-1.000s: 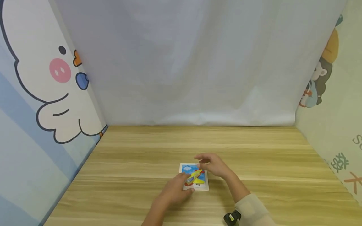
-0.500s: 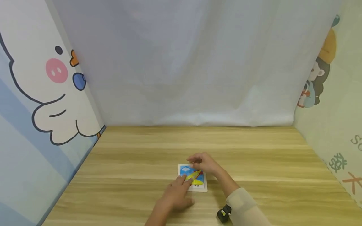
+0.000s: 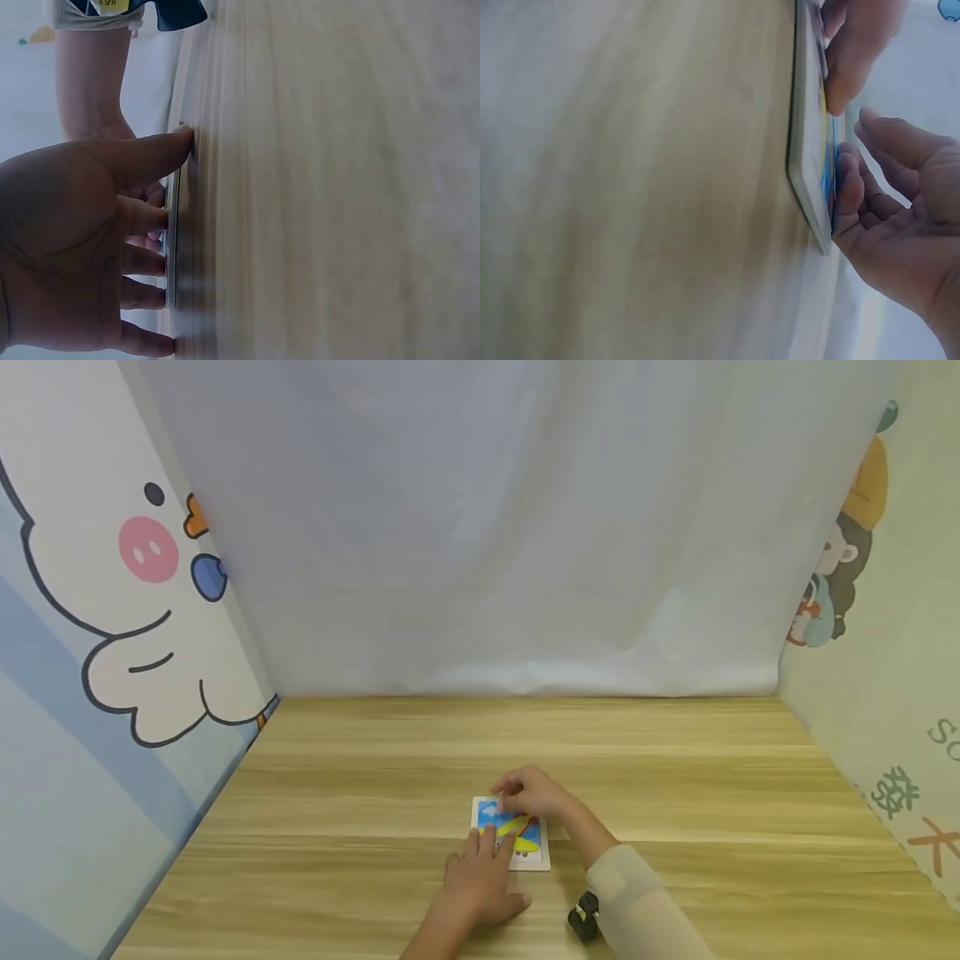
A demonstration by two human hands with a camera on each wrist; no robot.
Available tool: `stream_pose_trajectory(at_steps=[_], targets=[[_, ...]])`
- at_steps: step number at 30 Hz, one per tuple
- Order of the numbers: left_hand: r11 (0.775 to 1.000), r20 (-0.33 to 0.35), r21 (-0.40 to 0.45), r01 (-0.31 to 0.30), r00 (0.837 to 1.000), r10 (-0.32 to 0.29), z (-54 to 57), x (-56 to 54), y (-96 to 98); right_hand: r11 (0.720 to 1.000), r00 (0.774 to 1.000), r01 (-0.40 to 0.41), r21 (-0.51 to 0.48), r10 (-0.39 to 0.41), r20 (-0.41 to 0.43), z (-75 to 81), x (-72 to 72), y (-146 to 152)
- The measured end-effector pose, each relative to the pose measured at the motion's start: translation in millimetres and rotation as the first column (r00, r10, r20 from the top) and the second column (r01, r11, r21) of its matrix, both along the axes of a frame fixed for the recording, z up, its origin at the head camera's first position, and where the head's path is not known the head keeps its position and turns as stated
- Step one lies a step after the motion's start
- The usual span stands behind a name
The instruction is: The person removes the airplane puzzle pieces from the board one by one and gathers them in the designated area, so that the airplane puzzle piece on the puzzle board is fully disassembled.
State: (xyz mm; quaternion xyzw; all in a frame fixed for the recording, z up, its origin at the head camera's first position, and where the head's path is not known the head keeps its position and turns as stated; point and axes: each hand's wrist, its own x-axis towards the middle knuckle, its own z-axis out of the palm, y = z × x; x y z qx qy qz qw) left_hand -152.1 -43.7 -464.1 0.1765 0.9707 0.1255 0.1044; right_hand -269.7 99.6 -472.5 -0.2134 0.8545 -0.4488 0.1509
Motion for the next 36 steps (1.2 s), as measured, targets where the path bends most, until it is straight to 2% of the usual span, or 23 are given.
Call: stream_pose_trajectory(at_steps=[7,14,36], targets=[[1.000,0.037,0.015,-0.004,0.999,0.004,3.5,1.5,0.1,0.994,0.998,-0.005,0.108,0.011,-0.056,-2.2,-0.3,-10.0],[0.996,0.076,0.088,0.012,0.997,-0.019,5.1,-0.1,-3.9,0.987,0.996,0.017,0.162,-0.003,-0.089,4.0,5.4,-16.9],[0.994,0.094,0.110,0.022,0.995,-0.032,4.8,-2.4,-7.3,0.986,0.998,0.060,0.157,-0.058,-0.016,5.0,6.9,-24.3]])
